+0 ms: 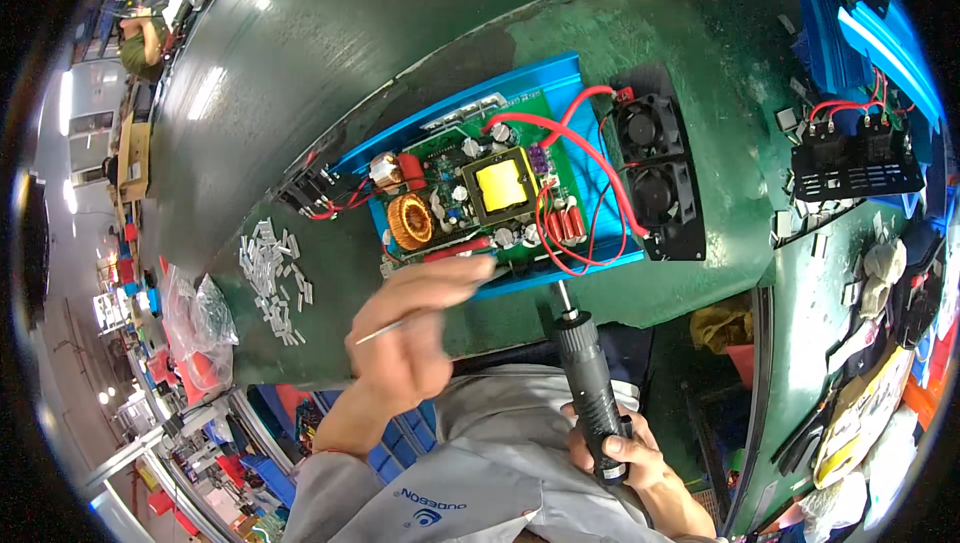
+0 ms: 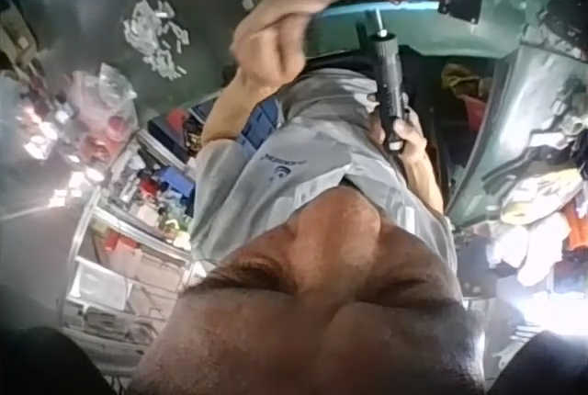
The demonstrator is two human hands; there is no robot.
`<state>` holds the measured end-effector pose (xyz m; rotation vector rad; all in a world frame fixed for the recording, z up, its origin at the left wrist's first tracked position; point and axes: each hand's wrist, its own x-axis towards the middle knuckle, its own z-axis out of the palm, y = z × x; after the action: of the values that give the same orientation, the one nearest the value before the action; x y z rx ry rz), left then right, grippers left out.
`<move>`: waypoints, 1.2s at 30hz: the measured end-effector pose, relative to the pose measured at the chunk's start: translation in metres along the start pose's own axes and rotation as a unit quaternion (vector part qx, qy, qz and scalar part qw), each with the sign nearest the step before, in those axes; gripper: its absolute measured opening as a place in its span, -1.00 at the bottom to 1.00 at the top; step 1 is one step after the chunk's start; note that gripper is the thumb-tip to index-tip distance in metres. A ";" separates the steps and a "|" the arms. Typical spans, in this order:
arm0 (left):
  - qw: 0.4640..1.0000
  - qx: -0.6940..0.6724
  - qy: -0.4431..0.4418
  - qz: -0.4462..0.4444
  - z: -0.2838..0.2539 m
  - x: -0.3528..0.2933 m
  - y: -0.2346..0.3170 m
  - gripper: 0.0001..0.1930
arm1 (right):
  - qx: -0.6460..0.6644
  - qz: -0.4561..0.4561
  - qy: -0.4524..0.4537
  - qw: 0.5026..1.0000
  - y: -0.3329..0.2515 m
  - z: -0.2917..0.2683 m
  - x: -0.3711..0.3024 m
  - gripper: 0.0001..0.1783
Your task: Assembling electronic components into a blue metal housing using an electric screwdriver.
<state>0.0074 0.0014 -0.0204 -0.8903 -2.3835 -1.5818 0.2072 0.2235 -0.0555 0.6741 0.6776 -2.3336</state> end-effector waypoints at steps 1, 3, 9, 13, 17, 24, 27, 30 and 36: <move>0.995 -0.071 0.062 -0.020 -0.002 0.002 0.012 -0.75 | -0.010 -0.003 0.016 1.000 0.001 0.004 -0.002 -0.11; 0.999 0.021 0.028 0.019 -0.012 0.004 0.016 -0.74 | -0.085 -0.010 0.030 0.996 0.002 0.006 0.000 0.01; 0.935 0.288 -0.206 0.029 -0.001 0.020 0.017 -0.58 | -0.125 -0.009 0.057 0.991 0.009 0.009 0.004 0.17; 0.913 0.323 -0.240 0.066 0.001 0.020 0.011 -0.59 | -0.158 -0.004 0.071 0.985 0.009 0.010 0.001 0.14; 0.918 0.288 -0.264 0.067 0.000 0.025 0.007 -0.63 | -0.173 -0.033 0.072 0.982 0.021 0.004 0.010 0.10; 0.937 0.243 -0.230 0.097 -0.001 0.029 0.001 -0.67 | -0.044 -0.025 -0.022 0.998 0.013 -0.010 0.015 -0.02; 0.954 0.255 -0.124 0.093 0.009 0.023 -0.007 -0.70 | -0.113 -0.040 0.090 0.989 0.001 -0.004 0.021 -0.06; 0.966 0.249 -0.049 0.050 0.003 0.016 0.000 -0.79 | -0.346 -0.157 0.180 0.907 0.006 -0.039 0.017 -0.13; 0.942 0.278 0.129 -0.139 -0.067 -0.041 0.010 -0.81 | -0.253 -0.202 0.260 0.910 0.032 -0.033 0.017 -0.07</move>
<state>0.0334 -0.0709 -0.0012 -0.2269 -2.6142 -0.9143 0.2265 0.2144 -0.1000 0.9834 1.7361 -2.1678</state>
